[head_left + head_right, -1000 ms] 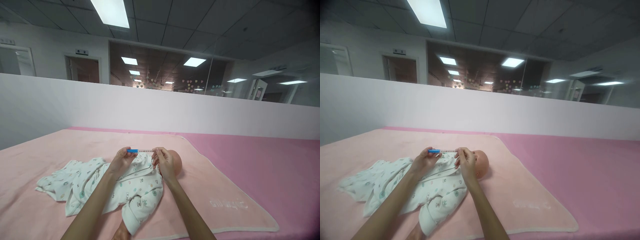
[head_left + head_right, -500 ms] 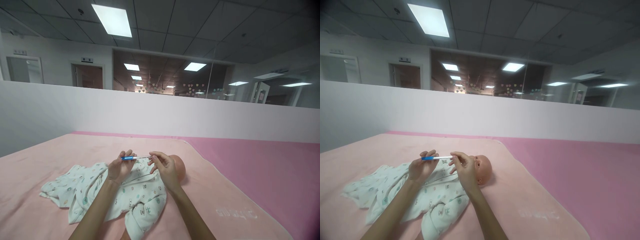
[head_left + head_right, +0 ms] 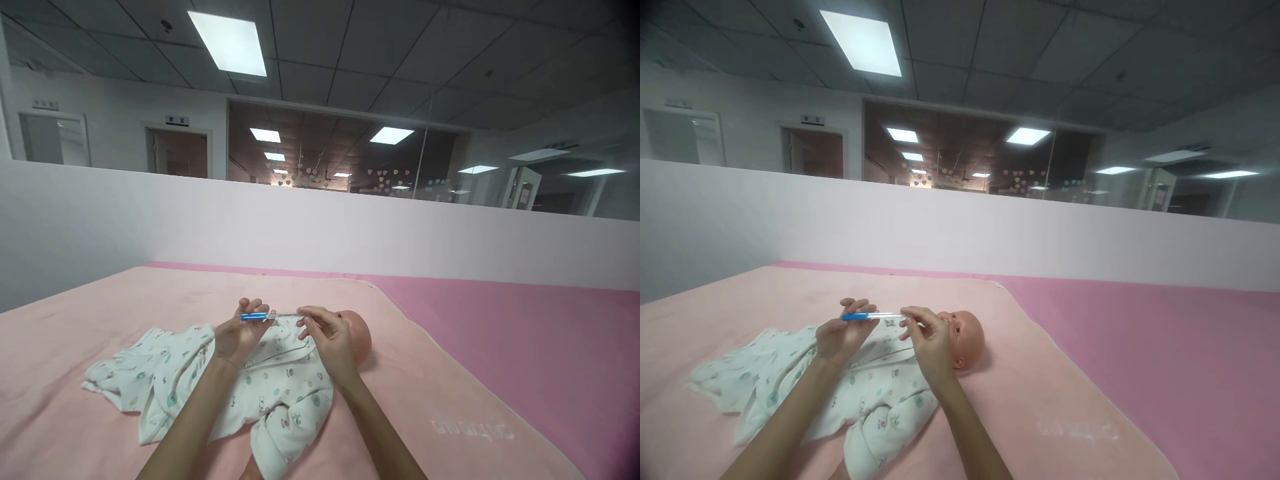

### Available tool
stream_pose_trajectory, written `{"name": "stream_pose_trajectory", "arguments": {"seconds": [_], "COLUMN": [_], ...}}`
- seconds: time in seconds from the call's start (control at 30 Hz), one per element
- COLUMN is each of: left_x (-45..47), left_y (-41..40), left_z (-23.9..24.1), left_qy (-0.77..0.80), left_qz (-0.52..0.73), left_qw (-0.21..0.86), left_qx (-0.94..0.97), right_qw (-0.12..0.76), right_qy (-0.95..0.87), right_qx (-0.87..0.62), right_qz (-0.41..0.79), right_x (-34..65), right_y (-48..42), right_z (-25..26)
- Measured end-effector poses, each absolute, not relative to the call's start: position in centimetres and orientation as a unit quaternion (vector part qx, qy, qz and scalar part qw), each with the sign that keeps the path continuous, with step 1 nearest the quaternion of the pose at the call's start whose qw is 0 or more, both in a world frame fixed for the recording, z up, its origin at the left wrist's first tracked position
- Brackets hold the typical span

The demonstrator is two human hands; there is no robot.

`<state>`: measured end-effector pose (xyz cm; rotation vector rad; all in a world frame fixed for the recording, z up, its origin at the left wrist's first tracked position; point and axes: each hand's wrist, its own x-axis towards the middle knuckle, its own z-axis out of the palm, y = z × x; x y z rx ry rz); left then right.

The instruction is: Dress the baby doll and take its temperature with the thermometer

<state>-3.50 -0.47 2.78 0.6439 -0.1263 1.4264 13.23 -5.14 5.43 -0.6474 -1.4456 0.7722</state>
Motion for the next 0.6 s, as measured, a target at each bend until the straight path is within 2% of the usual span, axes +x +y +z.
{"name": "stream_pose_trajectory", "arguments": {"seconds": [0.13, 0.23, 0.4, 0.47, 0.6], "left_x": [-3.3, -3.0, -2.7, -2.8, -2.8], "left_y": [-0.5, -0.4, -0.4, -0.4, 0.1], "left_z": [2.8, 2.7, 2.6, 2.6, 2.7], "left_qy": [-0.035, -0.01, 0.007, 0.014, 0.073], "left_qz": [0.633, 0.616, 0.601, 0.605, 0.62], "left_qw": [0.71, 0.716, 0.719, 0.715, 0.684], "left_qx": [0.307, 0.329, 0.349, 0.349, 0.378], "right_qw": [0.645, 0.65, 0.666, 0.643, 0.545], "right_qy": [-0.627, -0.607, -0.517, -0.517, -0.562], "right_qx": [-0.312, -0.381, -0.535, -0.564, -0.618], "right_qz": [0.305, 0.251, 0.052, -0.027, -0.077], "right_x": [14.0, 16.5, 22.6, 24.7, 27.3], "right_y": [-6.4, -9.0, -13.3, -13.9, -13.6], "right_z": [4.9, 2.8, -4.4, -6.9, -9.2]}}
